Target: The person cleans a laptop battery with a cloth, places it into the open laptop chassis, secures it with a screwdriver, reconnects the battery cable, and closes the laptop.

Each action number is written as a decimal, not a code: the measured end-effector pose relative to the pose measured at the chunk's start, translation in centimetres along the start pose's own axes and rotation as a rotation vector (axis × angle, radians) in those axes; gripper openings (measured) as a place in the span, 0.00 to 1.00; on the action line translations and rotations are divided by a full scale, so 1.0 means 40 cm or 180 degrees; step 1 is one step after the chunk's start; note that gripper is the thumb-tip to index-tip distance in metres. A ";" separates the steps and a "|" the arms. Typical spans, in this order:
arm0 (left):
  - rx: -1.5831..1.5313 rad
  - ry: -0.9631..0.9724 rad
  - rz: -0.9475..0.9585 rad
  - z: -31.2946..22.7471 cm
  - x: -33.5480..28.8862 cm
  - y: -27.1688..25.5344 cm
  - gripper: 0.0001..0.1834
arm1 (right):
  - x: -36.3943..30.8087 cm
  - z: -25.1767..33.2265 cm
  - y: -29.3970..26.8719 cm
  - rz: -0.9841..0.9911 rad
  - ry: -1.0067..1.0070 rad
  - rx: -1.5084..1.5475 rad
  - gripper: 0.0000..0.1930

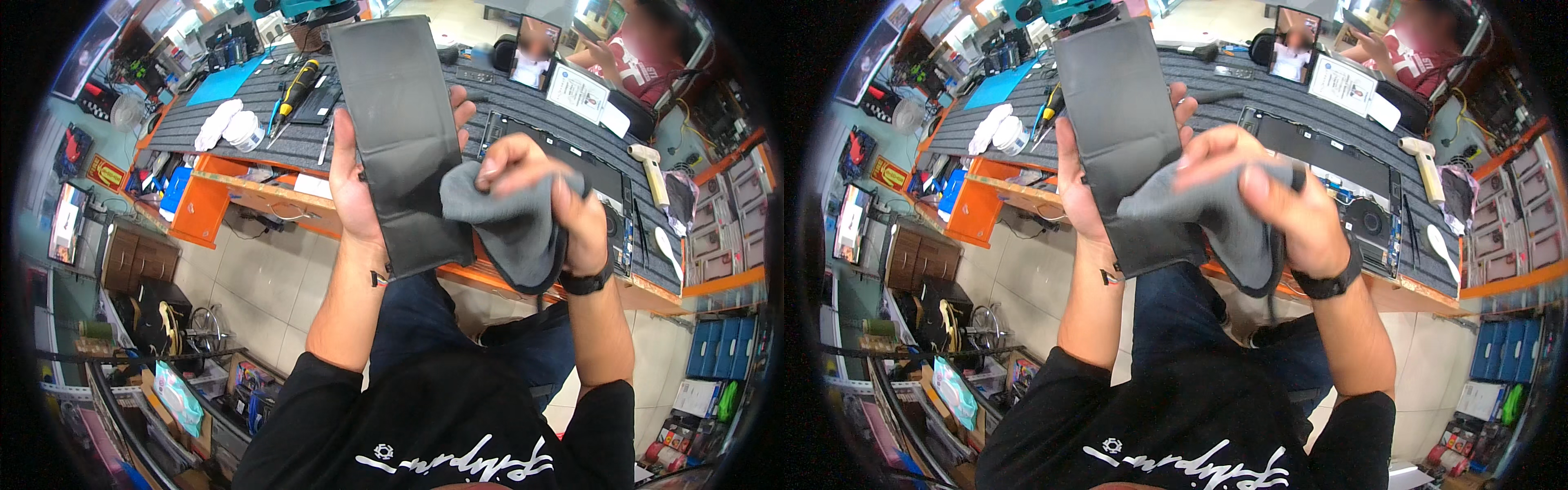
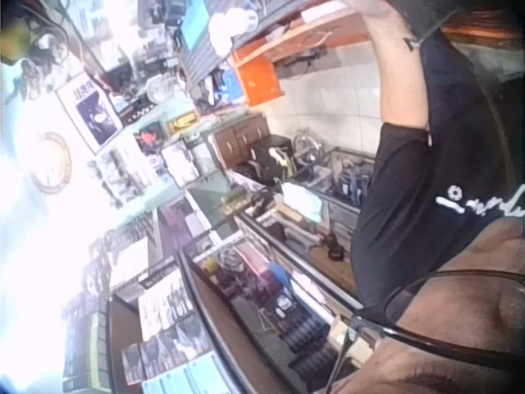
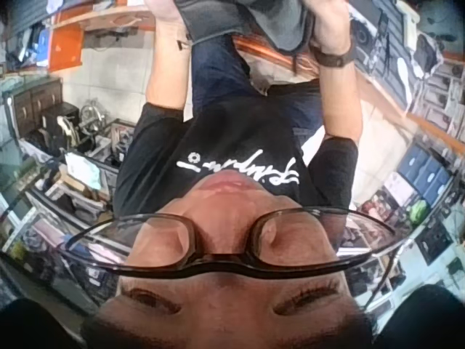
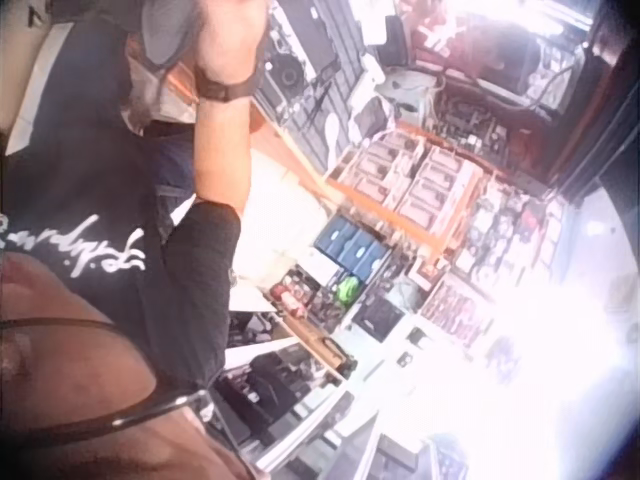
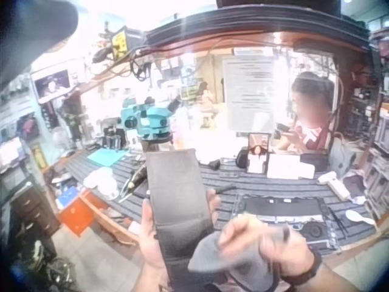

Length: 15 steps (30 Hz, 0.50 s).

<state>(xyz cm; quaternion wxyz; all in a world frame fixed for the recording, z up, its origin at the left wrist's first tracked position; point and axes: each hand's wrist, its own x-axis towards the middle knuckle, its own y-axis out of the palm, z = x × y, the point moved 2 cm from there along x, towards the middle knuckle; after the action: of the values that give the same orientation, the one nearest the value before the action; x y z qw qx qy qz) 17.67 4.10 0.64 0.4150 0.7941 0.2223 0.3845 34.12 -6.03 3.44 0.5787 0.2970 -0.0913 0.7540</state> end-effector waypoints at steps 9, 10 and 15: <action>-0.0532 -0.0308 -0.0612 0.028 -0.032 -0.017 0.41 | 0.119 0.030 -0.013 -0.0959 0.0706 -0.0085 0.14; -0.0402 -0.0264 -0.0650 0.027 -0.034 -0.017 0.41 | 0.121 0.002 -0.006 -0.0944 0.0505 -0.0867 0.13; -0.0638 0.0004 -0.0491 0.052 -0.047 -0.027 0.39 | 0.113 -0.079 0.039 -0.0984 -0.1325 -0.4148 0.14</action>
<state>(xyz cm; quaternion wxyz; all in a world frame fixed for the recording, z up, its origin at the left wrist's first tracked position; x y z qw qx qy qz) 18.16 2.41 -1.79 0.5204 0.7289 0.2435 0.3723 30.89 -1.28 3.72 0.7100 0.0375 -0.5903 0.3821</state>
